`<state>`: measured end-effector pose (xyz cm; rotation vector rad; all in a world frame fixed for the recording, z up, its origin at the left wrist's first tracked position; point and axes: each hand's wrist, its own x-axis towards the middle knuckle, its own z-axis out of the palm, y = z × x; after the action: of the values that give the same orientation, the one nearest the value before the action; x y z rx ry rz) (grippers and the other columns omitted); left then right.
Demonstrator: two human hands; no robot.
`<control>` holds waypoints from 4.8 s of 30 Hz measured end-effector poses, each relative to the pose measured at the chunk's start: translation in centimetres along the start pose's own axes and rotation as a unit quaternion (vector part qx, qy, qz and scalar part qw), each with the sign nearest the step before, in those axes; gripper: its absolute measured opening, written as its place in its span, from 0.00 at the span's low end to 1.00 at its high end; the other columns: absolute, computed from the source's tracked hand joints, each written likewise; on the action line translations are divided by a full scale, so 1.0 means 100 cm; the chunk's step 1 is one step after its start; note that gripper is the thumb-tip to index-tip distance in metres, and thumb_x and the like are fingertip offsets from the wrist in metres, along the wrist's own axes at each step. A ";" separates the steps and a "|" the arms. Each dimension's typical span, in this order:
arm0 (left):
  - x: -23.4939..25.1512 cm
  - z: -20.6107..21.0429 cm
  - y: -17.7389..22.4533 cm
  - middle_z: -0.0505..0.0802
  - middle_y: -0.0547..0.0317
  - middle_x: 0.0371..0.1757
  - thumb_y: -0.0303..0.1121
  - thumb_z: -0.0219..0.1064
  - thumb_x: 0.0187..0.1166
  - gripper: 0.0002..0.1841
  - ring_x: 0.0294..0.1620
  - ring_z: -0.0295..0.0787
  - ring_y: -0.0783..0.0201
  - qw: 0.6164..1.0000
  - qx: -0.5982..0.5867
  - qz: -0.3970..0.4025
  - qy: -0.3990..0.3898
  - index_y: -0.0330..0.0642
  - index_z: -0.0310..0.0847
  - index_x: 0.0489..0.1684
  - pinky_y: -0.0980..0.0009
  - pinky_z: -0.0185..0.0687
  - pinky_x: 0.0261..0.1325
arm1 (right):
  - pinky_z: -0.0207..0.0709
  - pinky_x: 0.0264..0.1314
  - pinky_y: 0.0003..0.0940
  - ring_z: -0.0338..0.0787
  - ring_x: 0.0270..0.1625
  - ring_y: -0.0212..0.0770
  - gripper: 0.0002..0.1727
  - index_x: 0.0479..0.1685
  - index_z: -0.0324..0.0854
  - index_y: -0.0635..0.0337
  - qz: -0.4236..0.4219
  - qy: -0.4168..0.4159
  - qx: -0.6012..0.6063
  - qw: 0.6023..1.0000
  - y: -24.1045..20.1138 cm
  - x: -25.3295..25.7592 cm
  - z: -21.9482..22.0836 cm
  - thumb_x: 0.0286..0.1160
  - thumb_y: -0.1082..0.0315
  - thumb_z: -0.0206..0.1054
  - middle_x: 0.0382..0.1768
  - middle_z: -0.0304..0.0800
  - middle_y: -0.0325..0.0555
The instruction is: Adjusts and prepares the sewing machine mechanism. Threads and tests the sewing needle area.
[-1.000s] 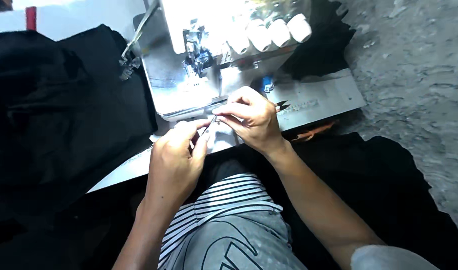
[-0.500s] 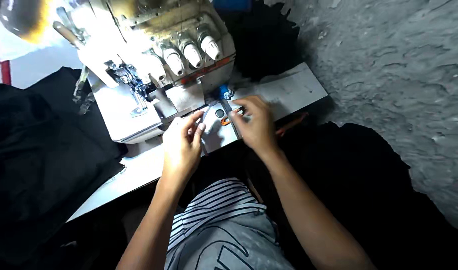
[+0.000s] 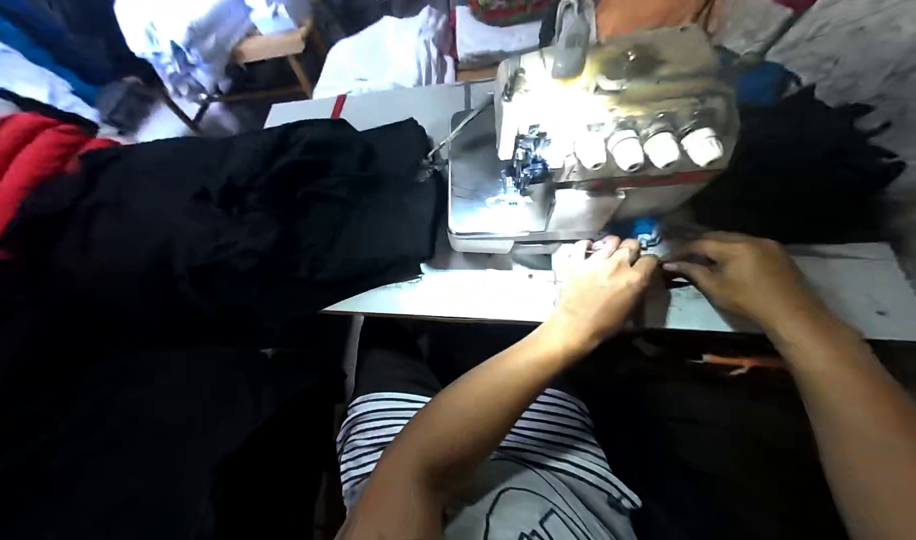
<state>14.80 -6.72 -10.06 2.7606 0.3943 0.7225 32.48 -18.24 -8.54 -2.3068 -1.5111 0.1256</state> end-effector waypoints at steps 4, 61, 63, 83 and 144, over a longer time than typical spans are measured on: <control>-0.046 -0.052 -0.017 0.95 0.59 0.52 0.24 0.69 0.76 0.10 0.52 0.92 0.64 0.975 -0.217 0.012 0.040 0.44 0.94 0.48 0.60 0.90 0.55 | 0.75 0.65 0.75 0.88 0.60 0.69 0.05 0.44 0.92 0.62 0.055 0.003 -0.029 0.998 0.014 -0.011 -0.013 0.73 0.73 0.76 0.53 0.90 0.63; 0.003 -0.167 -0.170 0.93 0.73 0.33 0.33 0.78 0.65 0.25 0.34 0.86 0.70 0.974 -0.136 -0.183 0.006 0.47 0.77 0.63 0.56 0.77 0.48 | 0.75 0.22 0.34 0.85 0.29 0.35 0.09 0.39 0.86 0.53 -0.044 0.148 0.086 0.984 -0.269 0.035 0.042 0.75 0.58 0.73 0.56 0.90 0.42; -0.001 -0.171 -0.173 0.93 0.72 0.34 0.33 0.78 0.66 0.23 0.33 0.86 0.71 0.975 -0.137 -0.175 0.003 0.48 0.79 0.61 0.61 0.78 0.43 | 0.79 0.26 0.33 0.86 0.30 0.33 0.08 0.39 0.87 0.53 -0.086 0.126 0.116 0.982 -0.262 0.030 0.040 0.76 0.59 0.72 0.44 0.90 0.39; 0.038 -0.001 -0.010 0.92 0.43 0.53 0.25 0.67 0.76 0.09 0.58 0.90 0.45 0.987 -0.029 0.019 -0.160 0.36 0.90 0.47 0.49 0.86 0.58 | 0.81 0.54 0.53 0.88 0.52 0.50 0.10 0.46 0.88 0.65 0.197 0.178 0.078 0.961 -0.086 -0.053 0.060 0.68 0.70 0.75 0.51 0.88 0.55; -0.023 -0.215 -0.114 0.89 0.57 0.28 0.39 0.57 0.83 0.15 0.28 0.86 0.54 0.988 0.119 -0.095 -0.028 0.49 0.91 0.51 0.53 0.71 0.24 | 0.80 0.55 0.46 0.87 0.65 0.51 0.33 0.78 0.76 0.66 -0.031 0.130 -0.038 0.990 -0.282 0.050 0.067 0.75 0.57 0.64 0.74 0.82 0.58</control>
<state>-0.28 7.00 3.48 2.9007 0.7644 0.5832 8.32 -2.07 -3.98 -2.2286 -1.4726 -0.2443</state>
